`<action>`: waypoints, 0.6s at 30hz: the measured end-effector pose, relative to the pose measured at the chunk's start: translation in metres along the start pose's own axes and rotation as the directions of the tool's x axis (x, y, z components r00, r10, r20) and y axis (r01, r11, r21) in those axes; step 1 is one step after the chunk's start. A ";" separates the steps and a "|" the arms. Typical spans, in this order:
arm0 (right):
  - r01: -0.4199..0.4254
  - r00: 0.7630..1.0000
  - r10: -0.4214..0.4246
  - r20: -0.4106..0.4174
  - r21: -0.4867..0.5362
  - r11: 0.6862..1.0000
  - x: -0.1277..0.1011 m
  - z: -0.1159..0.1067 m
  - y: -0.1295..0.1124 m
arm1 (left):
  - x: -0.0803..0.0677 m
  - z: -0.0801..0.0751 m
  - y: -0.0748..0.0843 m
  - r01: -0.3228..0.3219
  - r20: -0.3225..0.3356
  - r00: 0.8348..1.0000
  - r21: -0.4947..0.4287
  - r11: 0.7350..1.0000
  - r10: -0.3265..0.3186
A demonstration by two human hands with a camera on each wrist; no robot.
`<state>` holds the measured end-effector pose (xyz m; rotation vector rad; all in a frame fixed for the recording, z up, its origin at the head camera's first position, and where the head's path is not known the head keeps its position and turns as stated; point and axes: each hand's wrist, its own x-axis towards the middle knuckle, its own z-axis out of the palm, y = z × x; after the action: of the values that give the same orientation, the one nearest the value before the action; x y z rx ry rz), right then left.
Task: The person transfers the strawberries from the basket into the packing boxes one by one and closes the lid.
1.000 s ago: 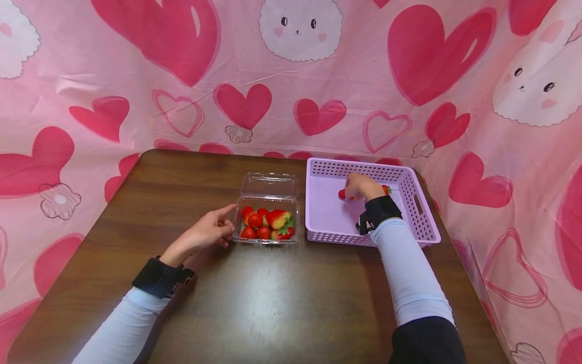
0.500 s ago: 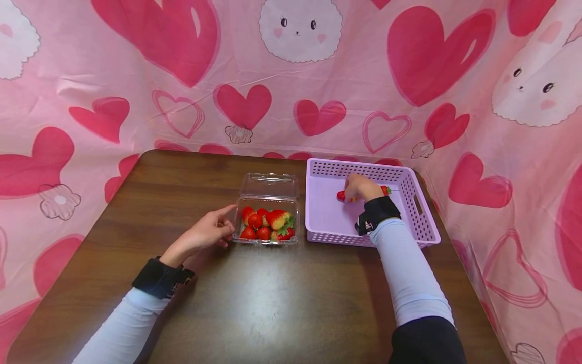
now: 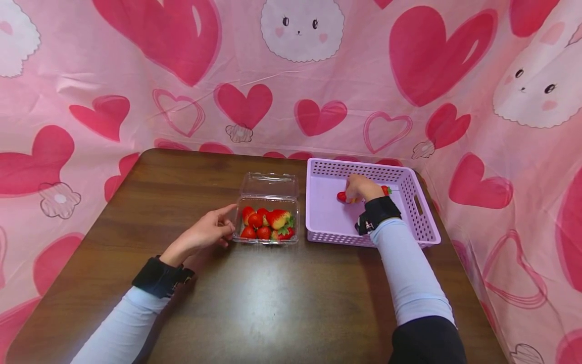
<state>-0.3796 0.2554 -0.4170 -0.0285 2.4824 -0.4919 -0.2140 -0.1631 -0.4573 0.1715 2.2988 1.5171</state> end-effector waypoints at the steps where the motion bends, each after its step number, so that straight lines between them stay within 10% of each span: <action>1: 0.000 1.000 0.000 0.000 0.000 1.000 -0.001 0.000 0.000 | 0.000 0.000 0.000 0.004 -0.001 1.000 0.002 1.000 -0.004; 18: -0.007 0.999 0.006 -0.035 -0.034 0.999 -0.009 -0.001 -0.008 | -0.001 0.000 0.001 0.013 -0.001 1.000 0.011 1.000 -0.013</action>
<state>-0.3731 0.2497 -0.4084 -0.0261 2.5238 -0.4506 -0.2132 -0.1630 -0.4556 0.1585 2.3056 1.4987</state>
